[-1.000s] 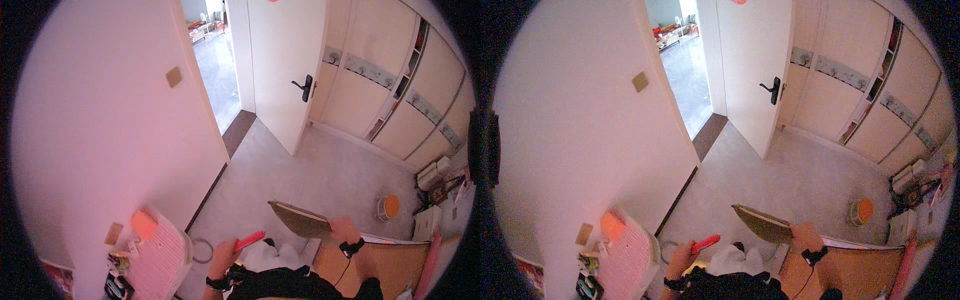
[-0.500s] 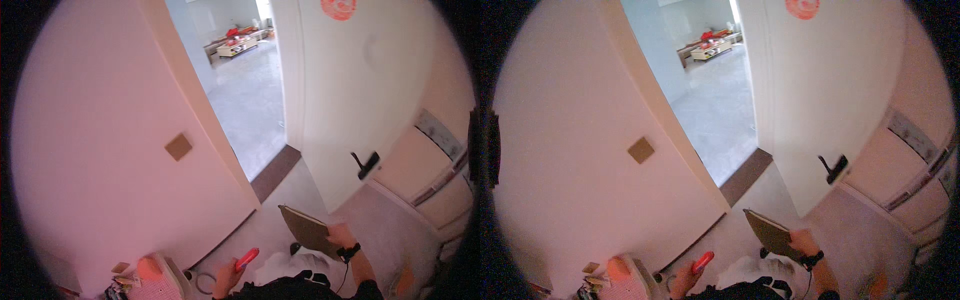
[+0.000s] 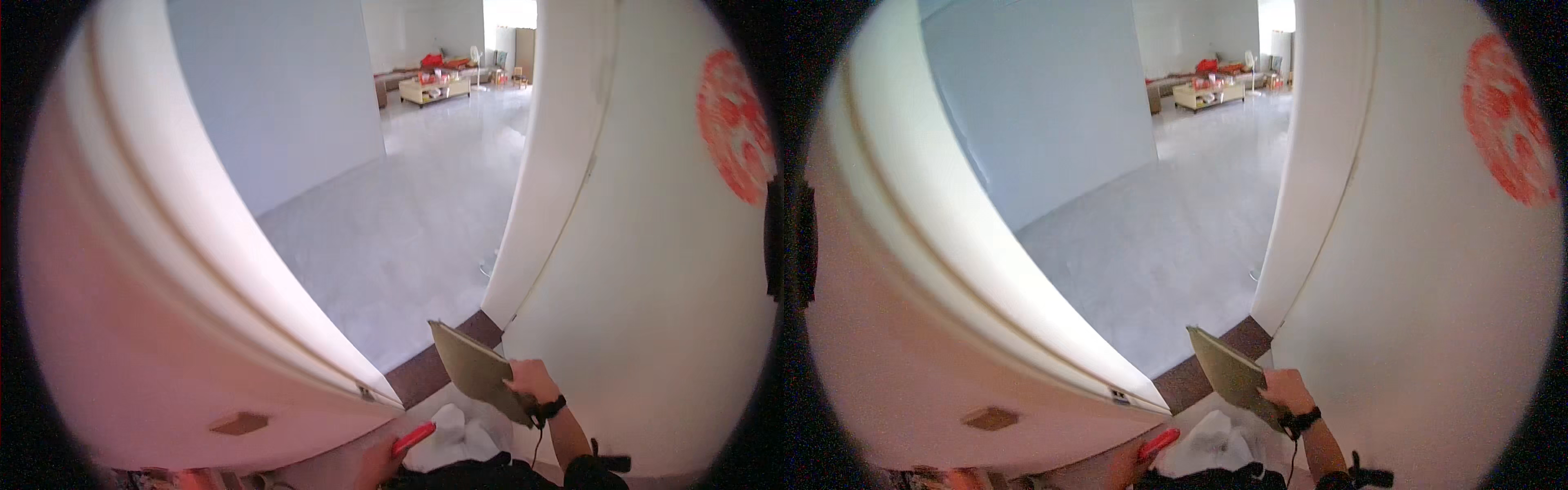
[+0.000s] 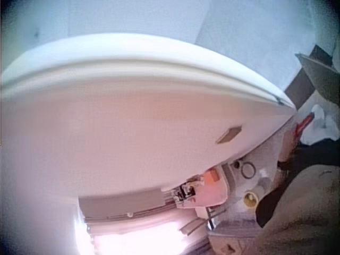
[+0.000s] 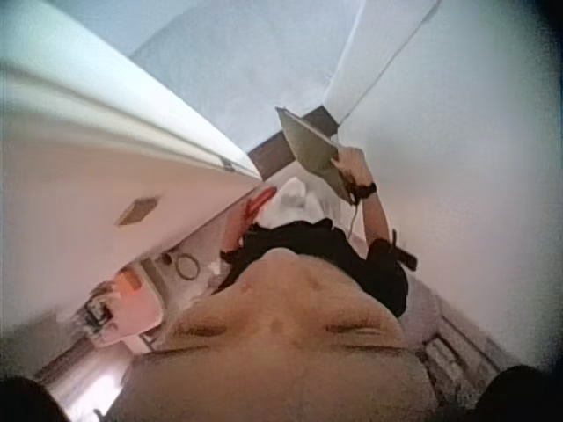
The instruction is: Getting water from a dispenser, looking inside a refrigerator, and moving a chair in a bedroom.
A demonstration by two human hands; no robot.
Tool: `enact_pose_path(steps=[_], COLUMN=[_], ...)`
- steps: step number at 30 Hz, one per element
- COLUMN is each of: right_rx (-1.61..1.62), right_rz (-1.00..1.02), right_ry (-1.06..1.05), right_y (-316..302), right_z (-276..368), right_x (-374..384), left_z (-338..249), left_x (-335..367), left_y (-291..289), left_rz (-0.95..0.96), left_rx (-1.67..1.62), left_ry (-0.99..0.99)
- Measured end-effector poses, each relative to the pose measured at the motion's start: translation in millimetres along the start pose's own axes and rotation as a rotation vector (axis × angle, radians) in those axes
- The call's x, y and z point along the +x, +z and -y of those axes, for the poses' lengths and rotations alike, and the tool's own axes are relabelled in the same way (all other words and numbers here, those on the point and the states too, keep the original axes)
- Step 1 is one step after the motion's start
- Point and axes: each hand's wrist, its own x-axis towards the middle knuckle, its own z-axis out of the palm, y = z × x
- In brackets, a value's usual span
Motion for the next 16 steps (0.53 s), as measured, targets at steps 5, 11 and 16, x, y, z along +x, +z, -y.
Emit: enact_pose_path(steps=[5,11,16], right_rx=[0.014,0.070,0.080], right_rz=[0.022,0.037,0.164], right_ry=[-0.044,-0.276,-0.430], right_y=[-32.9,11.2,11.4], right_z=[-40.5,-114.2,-122.0], right_x=[130.0,303.0,452.0], left_z=[9.2,5.3,-62.8], left_x=[110.9,232.6,331.0], left_y=[-7.5,10.1,-26.9], left_rz=[0.014,-0.096,-0.269], left_rx=[0.084,0.072,-0.156], left_ry=[-0.034,-0.336,-0.629])
